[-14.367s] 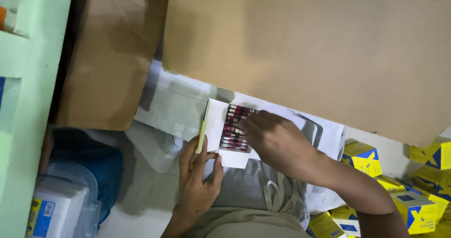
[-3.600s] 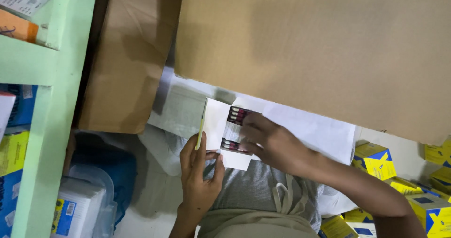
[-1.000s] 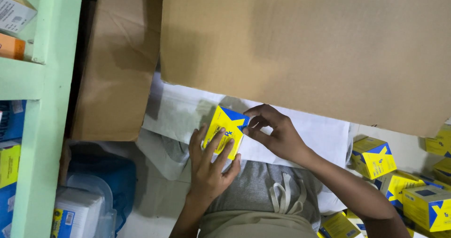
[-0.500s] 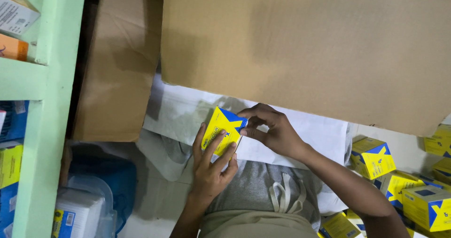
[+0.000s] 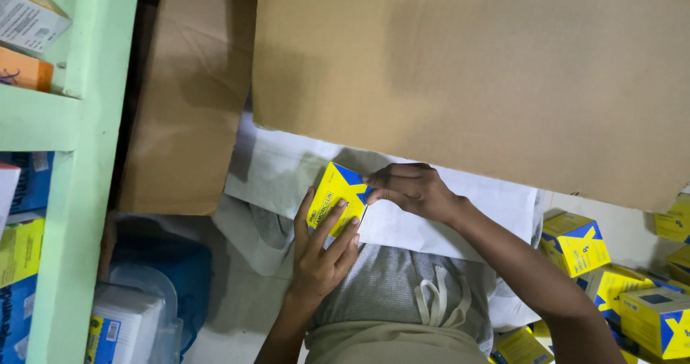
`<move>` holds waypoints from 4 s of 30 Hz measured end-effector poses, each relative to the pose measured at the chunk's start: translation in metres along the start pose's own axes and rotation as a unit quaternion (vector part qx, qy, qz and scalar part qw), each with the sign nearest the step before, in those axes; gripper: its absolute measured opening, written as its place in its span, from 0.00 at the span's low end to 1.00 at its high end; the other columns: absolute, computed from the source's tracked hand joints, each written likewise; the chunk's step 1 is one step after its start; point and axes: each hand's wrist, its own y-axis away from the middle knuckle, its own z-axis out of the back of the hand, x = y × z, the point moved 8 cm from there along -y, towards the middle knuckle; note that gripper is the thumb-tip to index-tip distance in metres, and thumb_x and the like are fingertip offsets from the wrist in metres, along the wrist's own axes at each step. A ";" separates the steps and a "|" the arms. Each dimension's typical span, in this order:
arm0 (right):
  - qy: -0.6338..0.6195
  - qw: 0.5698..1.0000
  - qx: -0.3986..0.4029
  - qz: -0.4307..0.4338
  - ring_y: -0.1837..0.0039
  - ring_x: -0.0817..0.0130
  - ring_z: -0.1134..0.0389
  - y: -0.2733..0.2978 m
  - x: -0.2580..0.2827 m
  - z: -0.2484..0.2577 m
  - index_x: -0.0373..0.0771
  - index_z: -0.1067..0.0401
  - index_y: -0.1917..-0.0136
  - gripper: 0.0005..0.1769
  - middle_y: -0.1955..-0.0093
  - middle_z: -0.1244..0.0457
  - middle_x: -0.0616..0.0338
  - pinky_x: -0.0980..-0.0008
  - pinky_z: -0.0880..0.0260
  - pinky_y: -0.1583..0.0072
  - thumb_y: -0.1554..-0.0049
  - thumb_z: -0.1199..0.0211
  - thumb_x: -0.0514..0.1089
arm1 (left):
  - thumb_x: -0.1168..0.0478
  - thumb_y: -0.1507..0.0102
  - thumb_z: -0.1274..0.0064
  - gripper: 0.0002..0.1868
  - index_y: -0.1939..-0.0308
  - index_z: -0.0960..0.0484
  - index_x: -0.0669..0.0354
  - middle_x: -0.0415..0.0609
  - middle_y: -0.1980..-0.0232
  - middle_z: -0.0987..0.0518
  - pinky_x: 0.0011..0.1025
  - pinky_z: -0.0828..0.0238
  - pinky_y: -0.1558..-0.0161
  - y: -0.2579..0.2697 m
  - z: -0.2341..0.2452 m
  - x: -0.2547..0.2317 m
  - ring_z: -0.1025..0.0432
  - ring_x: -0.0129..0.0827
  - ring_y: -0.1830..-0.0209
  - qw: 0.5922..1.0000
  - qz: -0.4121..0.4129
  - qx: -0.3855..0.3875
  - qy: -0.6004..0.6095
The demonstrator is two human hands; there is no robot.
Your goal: The person packs medication blisters into small retail boxes and organizes them into a larger shipping carton.
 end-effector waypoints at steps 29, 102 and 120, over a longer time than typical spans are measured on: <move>0.236 0.967 0.056 0.083 0.42 0.56 0.29 0.016 0.042 0.019 0.36 0.26 0.37 0.21 0.38 0.35 0.48 0.62 0.23 0.46 0.42 0.30 0.42 | 0.63 0.44 0.31 0.17 0.51 0.14 0.58 0.56 0.36 0.24 0.58 0.33 0.34 -0.044 0.021 -0.012 0.36 0.58 0.30 0.985 -0.062 0.163 0.010; 0.009 0.952 -0.091 -0.293 0.46 0.60 0.23 -0.277 -0.144 0.220 0.32 0.40 0.33 0.45 0.34 0.38 0.50 0.66 0.18 0.48 0.57 0.21 0.46 | 0.71 0.52 0.39 0.29 0.45 0.24 0.64 0.56 0.40 0.27 0.43 0.34 0.37 -0.490 -0.009 0.120 0.34 0.49 0.34 0.928 -0.178 0.264 -0.193; -0.008 0.933 -0.106 -0.344 0.43 0.61 0.25 -0.273 -0.156 0.215 0.32 0.39 0.38 0.41 0.37 0.37 0.50 0.65 0.21 0.45 0.58 0.19 0.44 | 0.35 0.52 0.32 0.62 0.31 0.40 0.81 0.76 0.26 0.43 0.47 0.54 0.27 -0.491 -0.038 0.126 0.49 0.60 0.24 0.917 -0.219 0.254 -0.215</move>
